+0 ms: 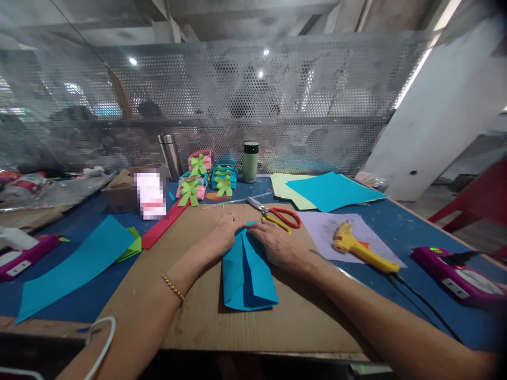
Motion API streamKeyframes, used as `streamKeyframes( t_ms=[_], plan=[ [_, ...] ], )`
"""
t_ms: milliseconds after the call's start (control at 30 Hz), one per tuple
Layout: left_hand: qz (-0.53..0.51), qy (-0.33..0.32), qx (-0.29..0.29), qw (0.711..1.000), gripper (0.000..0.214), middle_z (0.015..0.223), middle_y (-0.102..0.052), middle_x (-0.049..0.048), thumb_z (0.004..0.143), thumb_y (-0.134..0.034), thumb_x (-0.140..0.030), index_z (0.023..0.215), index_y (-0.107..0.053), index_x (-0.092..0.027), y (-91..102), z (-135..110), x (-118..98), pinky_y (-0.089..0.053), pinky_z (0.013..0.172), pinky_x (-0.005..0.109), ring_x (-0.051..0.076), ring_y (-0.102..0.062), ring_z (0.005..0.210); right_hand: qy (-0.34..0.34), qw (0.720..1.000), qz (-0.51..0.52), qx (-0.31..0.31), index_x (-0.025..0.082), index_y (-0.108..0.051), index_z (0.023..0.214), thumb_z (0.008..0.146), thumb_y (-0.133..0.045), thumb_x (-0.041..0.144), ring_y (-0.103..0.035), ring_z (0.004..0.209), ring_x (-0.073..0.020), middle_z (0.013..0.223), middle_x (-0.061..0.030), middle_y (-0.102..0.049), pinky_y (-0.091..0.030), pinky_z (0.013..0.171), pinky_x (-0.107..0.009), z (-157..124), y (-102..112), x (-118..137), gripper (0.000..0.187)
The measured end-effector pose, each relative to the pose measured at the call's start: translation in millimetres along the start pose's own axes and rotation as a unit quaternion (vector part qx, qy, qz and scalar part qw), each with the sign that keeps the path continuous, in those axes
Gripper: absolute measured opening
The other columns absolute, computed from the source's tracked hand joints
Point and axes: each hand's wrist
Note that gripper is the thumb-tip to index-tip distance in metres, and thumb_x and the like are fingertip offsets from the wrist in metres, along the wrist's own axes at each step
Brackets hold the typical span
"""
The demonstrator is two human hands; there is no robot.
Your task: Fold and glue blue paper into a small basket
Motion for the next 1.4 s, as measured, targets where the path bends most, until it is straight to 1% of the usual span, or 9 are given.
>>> streamKeyframes(
  t_ms=[267,467,633,767,933,1033,1200,1300,1400],
  plan=[
    [0.018,-0.009,0.0,1.0,0.036,0.1,-0.058,0.0085,0.095,-0.042,-0.022,0.114,-0.073,-0.026,-4.3,-1,1,-0.042,0.088,0.035,0.024,-0.053,0.098,-0.038,0.998,0.042,-0.026,0.014,-0.062,0.109,0.097,-0.036,0.008,-0.059,0.107,-0.0222,0.11,-0.0134,-0.066,-0.045,0.096,-0.038,-1,1,2,0.03],
    [-0.009,0.01,-0.004,1.0,0.037,0.11,-0.062,0.011,0.095,-0.04,-0.021,0.124,-0.064,-0.02,-1.0,-3,-1,-0.044,0.095,0.036,0.024,-0.057,0.106,-0.108,0.992,0.053,-0.028,0.015,-0.056,0.112,0.096,-0.034,0.007,-0.058,0.1,-0.0213,0.112,-0.0133,-0.063,-0.046,0.087,-0.034,-2,2,4,0.028],
    [-0.033,0.022,-0.018,0.999,0.046,0.125,-0.06,0.0126,0.096,-0.034,-0.015,0.138,-0.052,-0.019,-2.3,-2,1,-0.041,0.101,0.038,0.024,-0.054,0.116,-0.106,0.994,0.029,-0.021,0.015,-0.054,0.11,0.093,-0.033,0.003,-0.058,0.096,-0.0206,0.107,-0.0121,-0.062,-0.045,0.083,-0.032,-2,1,4,0.03],
    [0.023,0.005,-0.002,1.0,0.036,0.104,-0.06,0.011,0.094,-0.039,-0.02,0.115,-0.068,-0.02,-5.7,0,0,-0.044,0.089,0.036,0.024,-0.056,0.099,-0.112,0.993,0.03,-0.008,0.015,-0.054,0.107,0.092,-0.034,0.003,-0.058,0.095,-0.02,0.105,-0.0114,-0.061,-0.044,0.084,-0.031,-2,5,8,0.028],
    [0.052,0.001,-0.007,0.999,0.032,0.095,-0.058,0.0097,0.095,-0.039,-0.021,0.103,-0.07,-0.02,-5.8,1,-4,-0.043,0.083,0.034,0.024,-0.055,0.093,-0.115,0.993,0.04,0.002,0.014,-0.054,0.111,0.092,-0.034,0.002,-0.058,0.102,-0.0219,0.11,-0.0135,-0.061,-0.045,0.088,-0.034,-1,7,10,0.03],
    [0.049,0.014,-0.004,0.999,0.031,0.1,-0.058,0.0111,0.096,-0.039,-0.022,0.106,-0.068,-0.019,-2.8,0,-7,-0.043,0.086,0.035,0.025,-0.056,0.098,-0.115,0.991,0.062,-0.01,0.014,-0.055,0.111,0.094,-0.033,0.004,-0.059,0.102,-0.0215,0.109,-0.0128,-0.062,-0.045,0.088,-0.034,-1,5,7,0.03],
    [0.021,0.018,-0.012,1.0,0.036,0.108,-0.06,0.0112,0.098,-0.037,-0.02,0.124,-0.062,-0.02,-2.6,-3,-3,-0.043,0.091,0.035,0.024,-0.057,0.103,-0.124,0.986,0.099,-0.058,0.015,-0.055,0.113,0.091,-0.033,0.001,-0.06,0.097,-0.0194,0.109,-0.0118,-0.063,-0.047,0.085,-0.032,-2,3,-1,0.034],
    [0.027,0.007,-0.016,0.999,0.035,0.106,-0.059,0.0104,0.099,-0.038,-0.025,0.121,-0.066,-0.022,-5.8,-5,1,-0.043,0.09,0.036,0.025,-0.057,0.101,-0.121,0.985,0.088,-0.082,0.015,-0.057,0.111,0.093,-0.034,0.003,-0.06,0.097,-0.0195,0.108,-0.0119,-0.063,-0.047,0.085,-0.032,0,2,-4,0.032],
    [0.04,0.004,-0.018,0.999,0.036,0.104,-0.058,0.0101,0.1,-0.037,-0.023,0.12,-0.066,-0.023,-6.7,-6,0,-0.042,0.087,0.036,0.025,-0.056,0.099,-0.087,0.992,0.048,-0.079,0.015,-0.058,0.115,0.096,-0.035,0.005,-0.057,0.108,-0.0213,0.118,-0.0144,-0.062,-0.045,0.093,-0.034,2,3,-3,0.032]
  ],
)
Point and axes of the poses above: each hand's wrist, its own z-axis towards the middle knuckle, its own y-axis out of the back of the hand, x = y × z
